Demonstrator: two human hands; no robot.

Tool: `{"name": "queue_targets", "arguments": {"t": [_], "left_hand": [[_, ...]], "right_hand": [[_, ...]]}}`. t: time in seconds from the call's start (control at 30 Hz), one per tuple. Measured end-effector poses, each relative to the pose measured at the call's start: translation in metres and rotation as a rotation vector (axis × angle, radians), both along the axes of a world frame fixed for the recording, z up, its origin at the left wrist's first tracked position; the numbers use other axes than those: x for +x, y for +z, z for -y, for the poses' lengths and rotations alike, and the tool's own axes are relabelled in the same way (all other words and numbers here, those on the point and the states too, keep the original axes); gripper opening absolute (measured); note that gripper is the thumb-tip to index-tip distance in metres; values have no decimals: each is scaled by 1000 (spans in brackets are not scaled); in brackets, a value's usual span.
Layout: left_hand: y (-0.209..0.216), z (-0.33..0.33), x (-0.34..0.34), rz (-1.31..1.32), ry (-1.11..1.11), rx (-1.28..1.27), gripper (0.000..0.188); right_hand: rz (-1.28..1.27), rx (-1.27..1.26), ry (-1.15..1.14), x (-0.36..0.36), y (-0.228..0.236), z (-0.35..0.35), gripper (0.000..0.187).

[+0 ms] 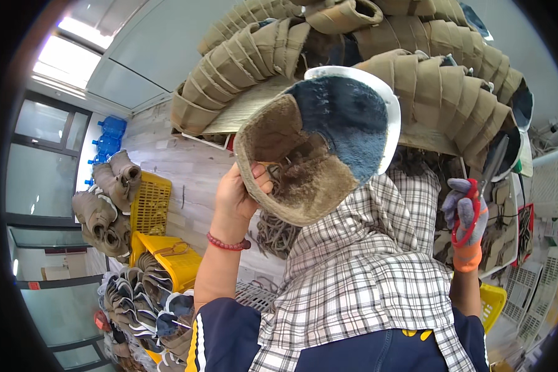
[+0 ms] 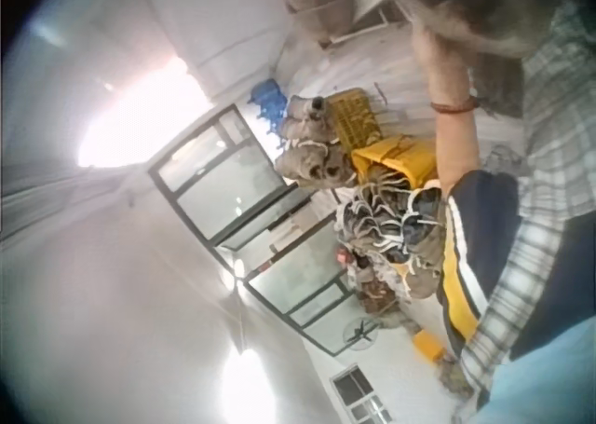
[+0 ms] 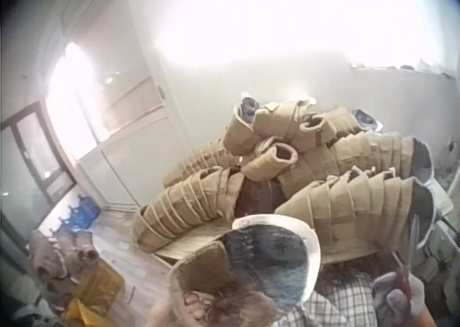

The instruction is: The person trims the interior lining of beige slippers using a green rotary tool and red-handled scissors. They handle each slipper one at a time, rotating it to access different areas, then place the finished items back on the table.

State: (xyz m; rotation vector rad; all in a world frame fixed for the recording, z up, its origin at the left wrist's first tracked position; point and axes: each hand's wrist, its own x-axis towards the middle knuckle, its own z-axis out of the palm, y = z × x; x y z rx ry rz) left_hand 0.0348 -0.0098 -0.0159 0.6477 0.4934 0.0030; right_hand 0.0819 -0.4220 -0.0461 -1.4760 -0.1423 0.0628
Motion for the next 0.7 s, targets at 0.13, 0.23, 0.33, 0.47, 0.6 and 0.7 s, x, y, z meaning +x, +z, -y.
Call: {"name": "queue_targets", "arguments": {"t": [0.13,0.23,0.33,0.47,0.6,0.7], "left_hand": [[19,37,7,-198,148,202,22],[22,47,6,-149,106,230,26],[21,56,2,-152,73,270,27],[11,56,3,-174,43,254,27],[10,57,2,-231,1,81,24],[0,52,-1,-193,-120,-67,21]], "right_hand": [[-140,-59,10,-11,9,-14,32],[-204,-57,48,-14,9,-21,26],[-266,-1,129,-17,1,-30,27],[-387,-10,172,-21,6,-40,26],[-293,-87,194,-23,6,-47,28],[-278,-119,217,-21,3,-42,30]]}}
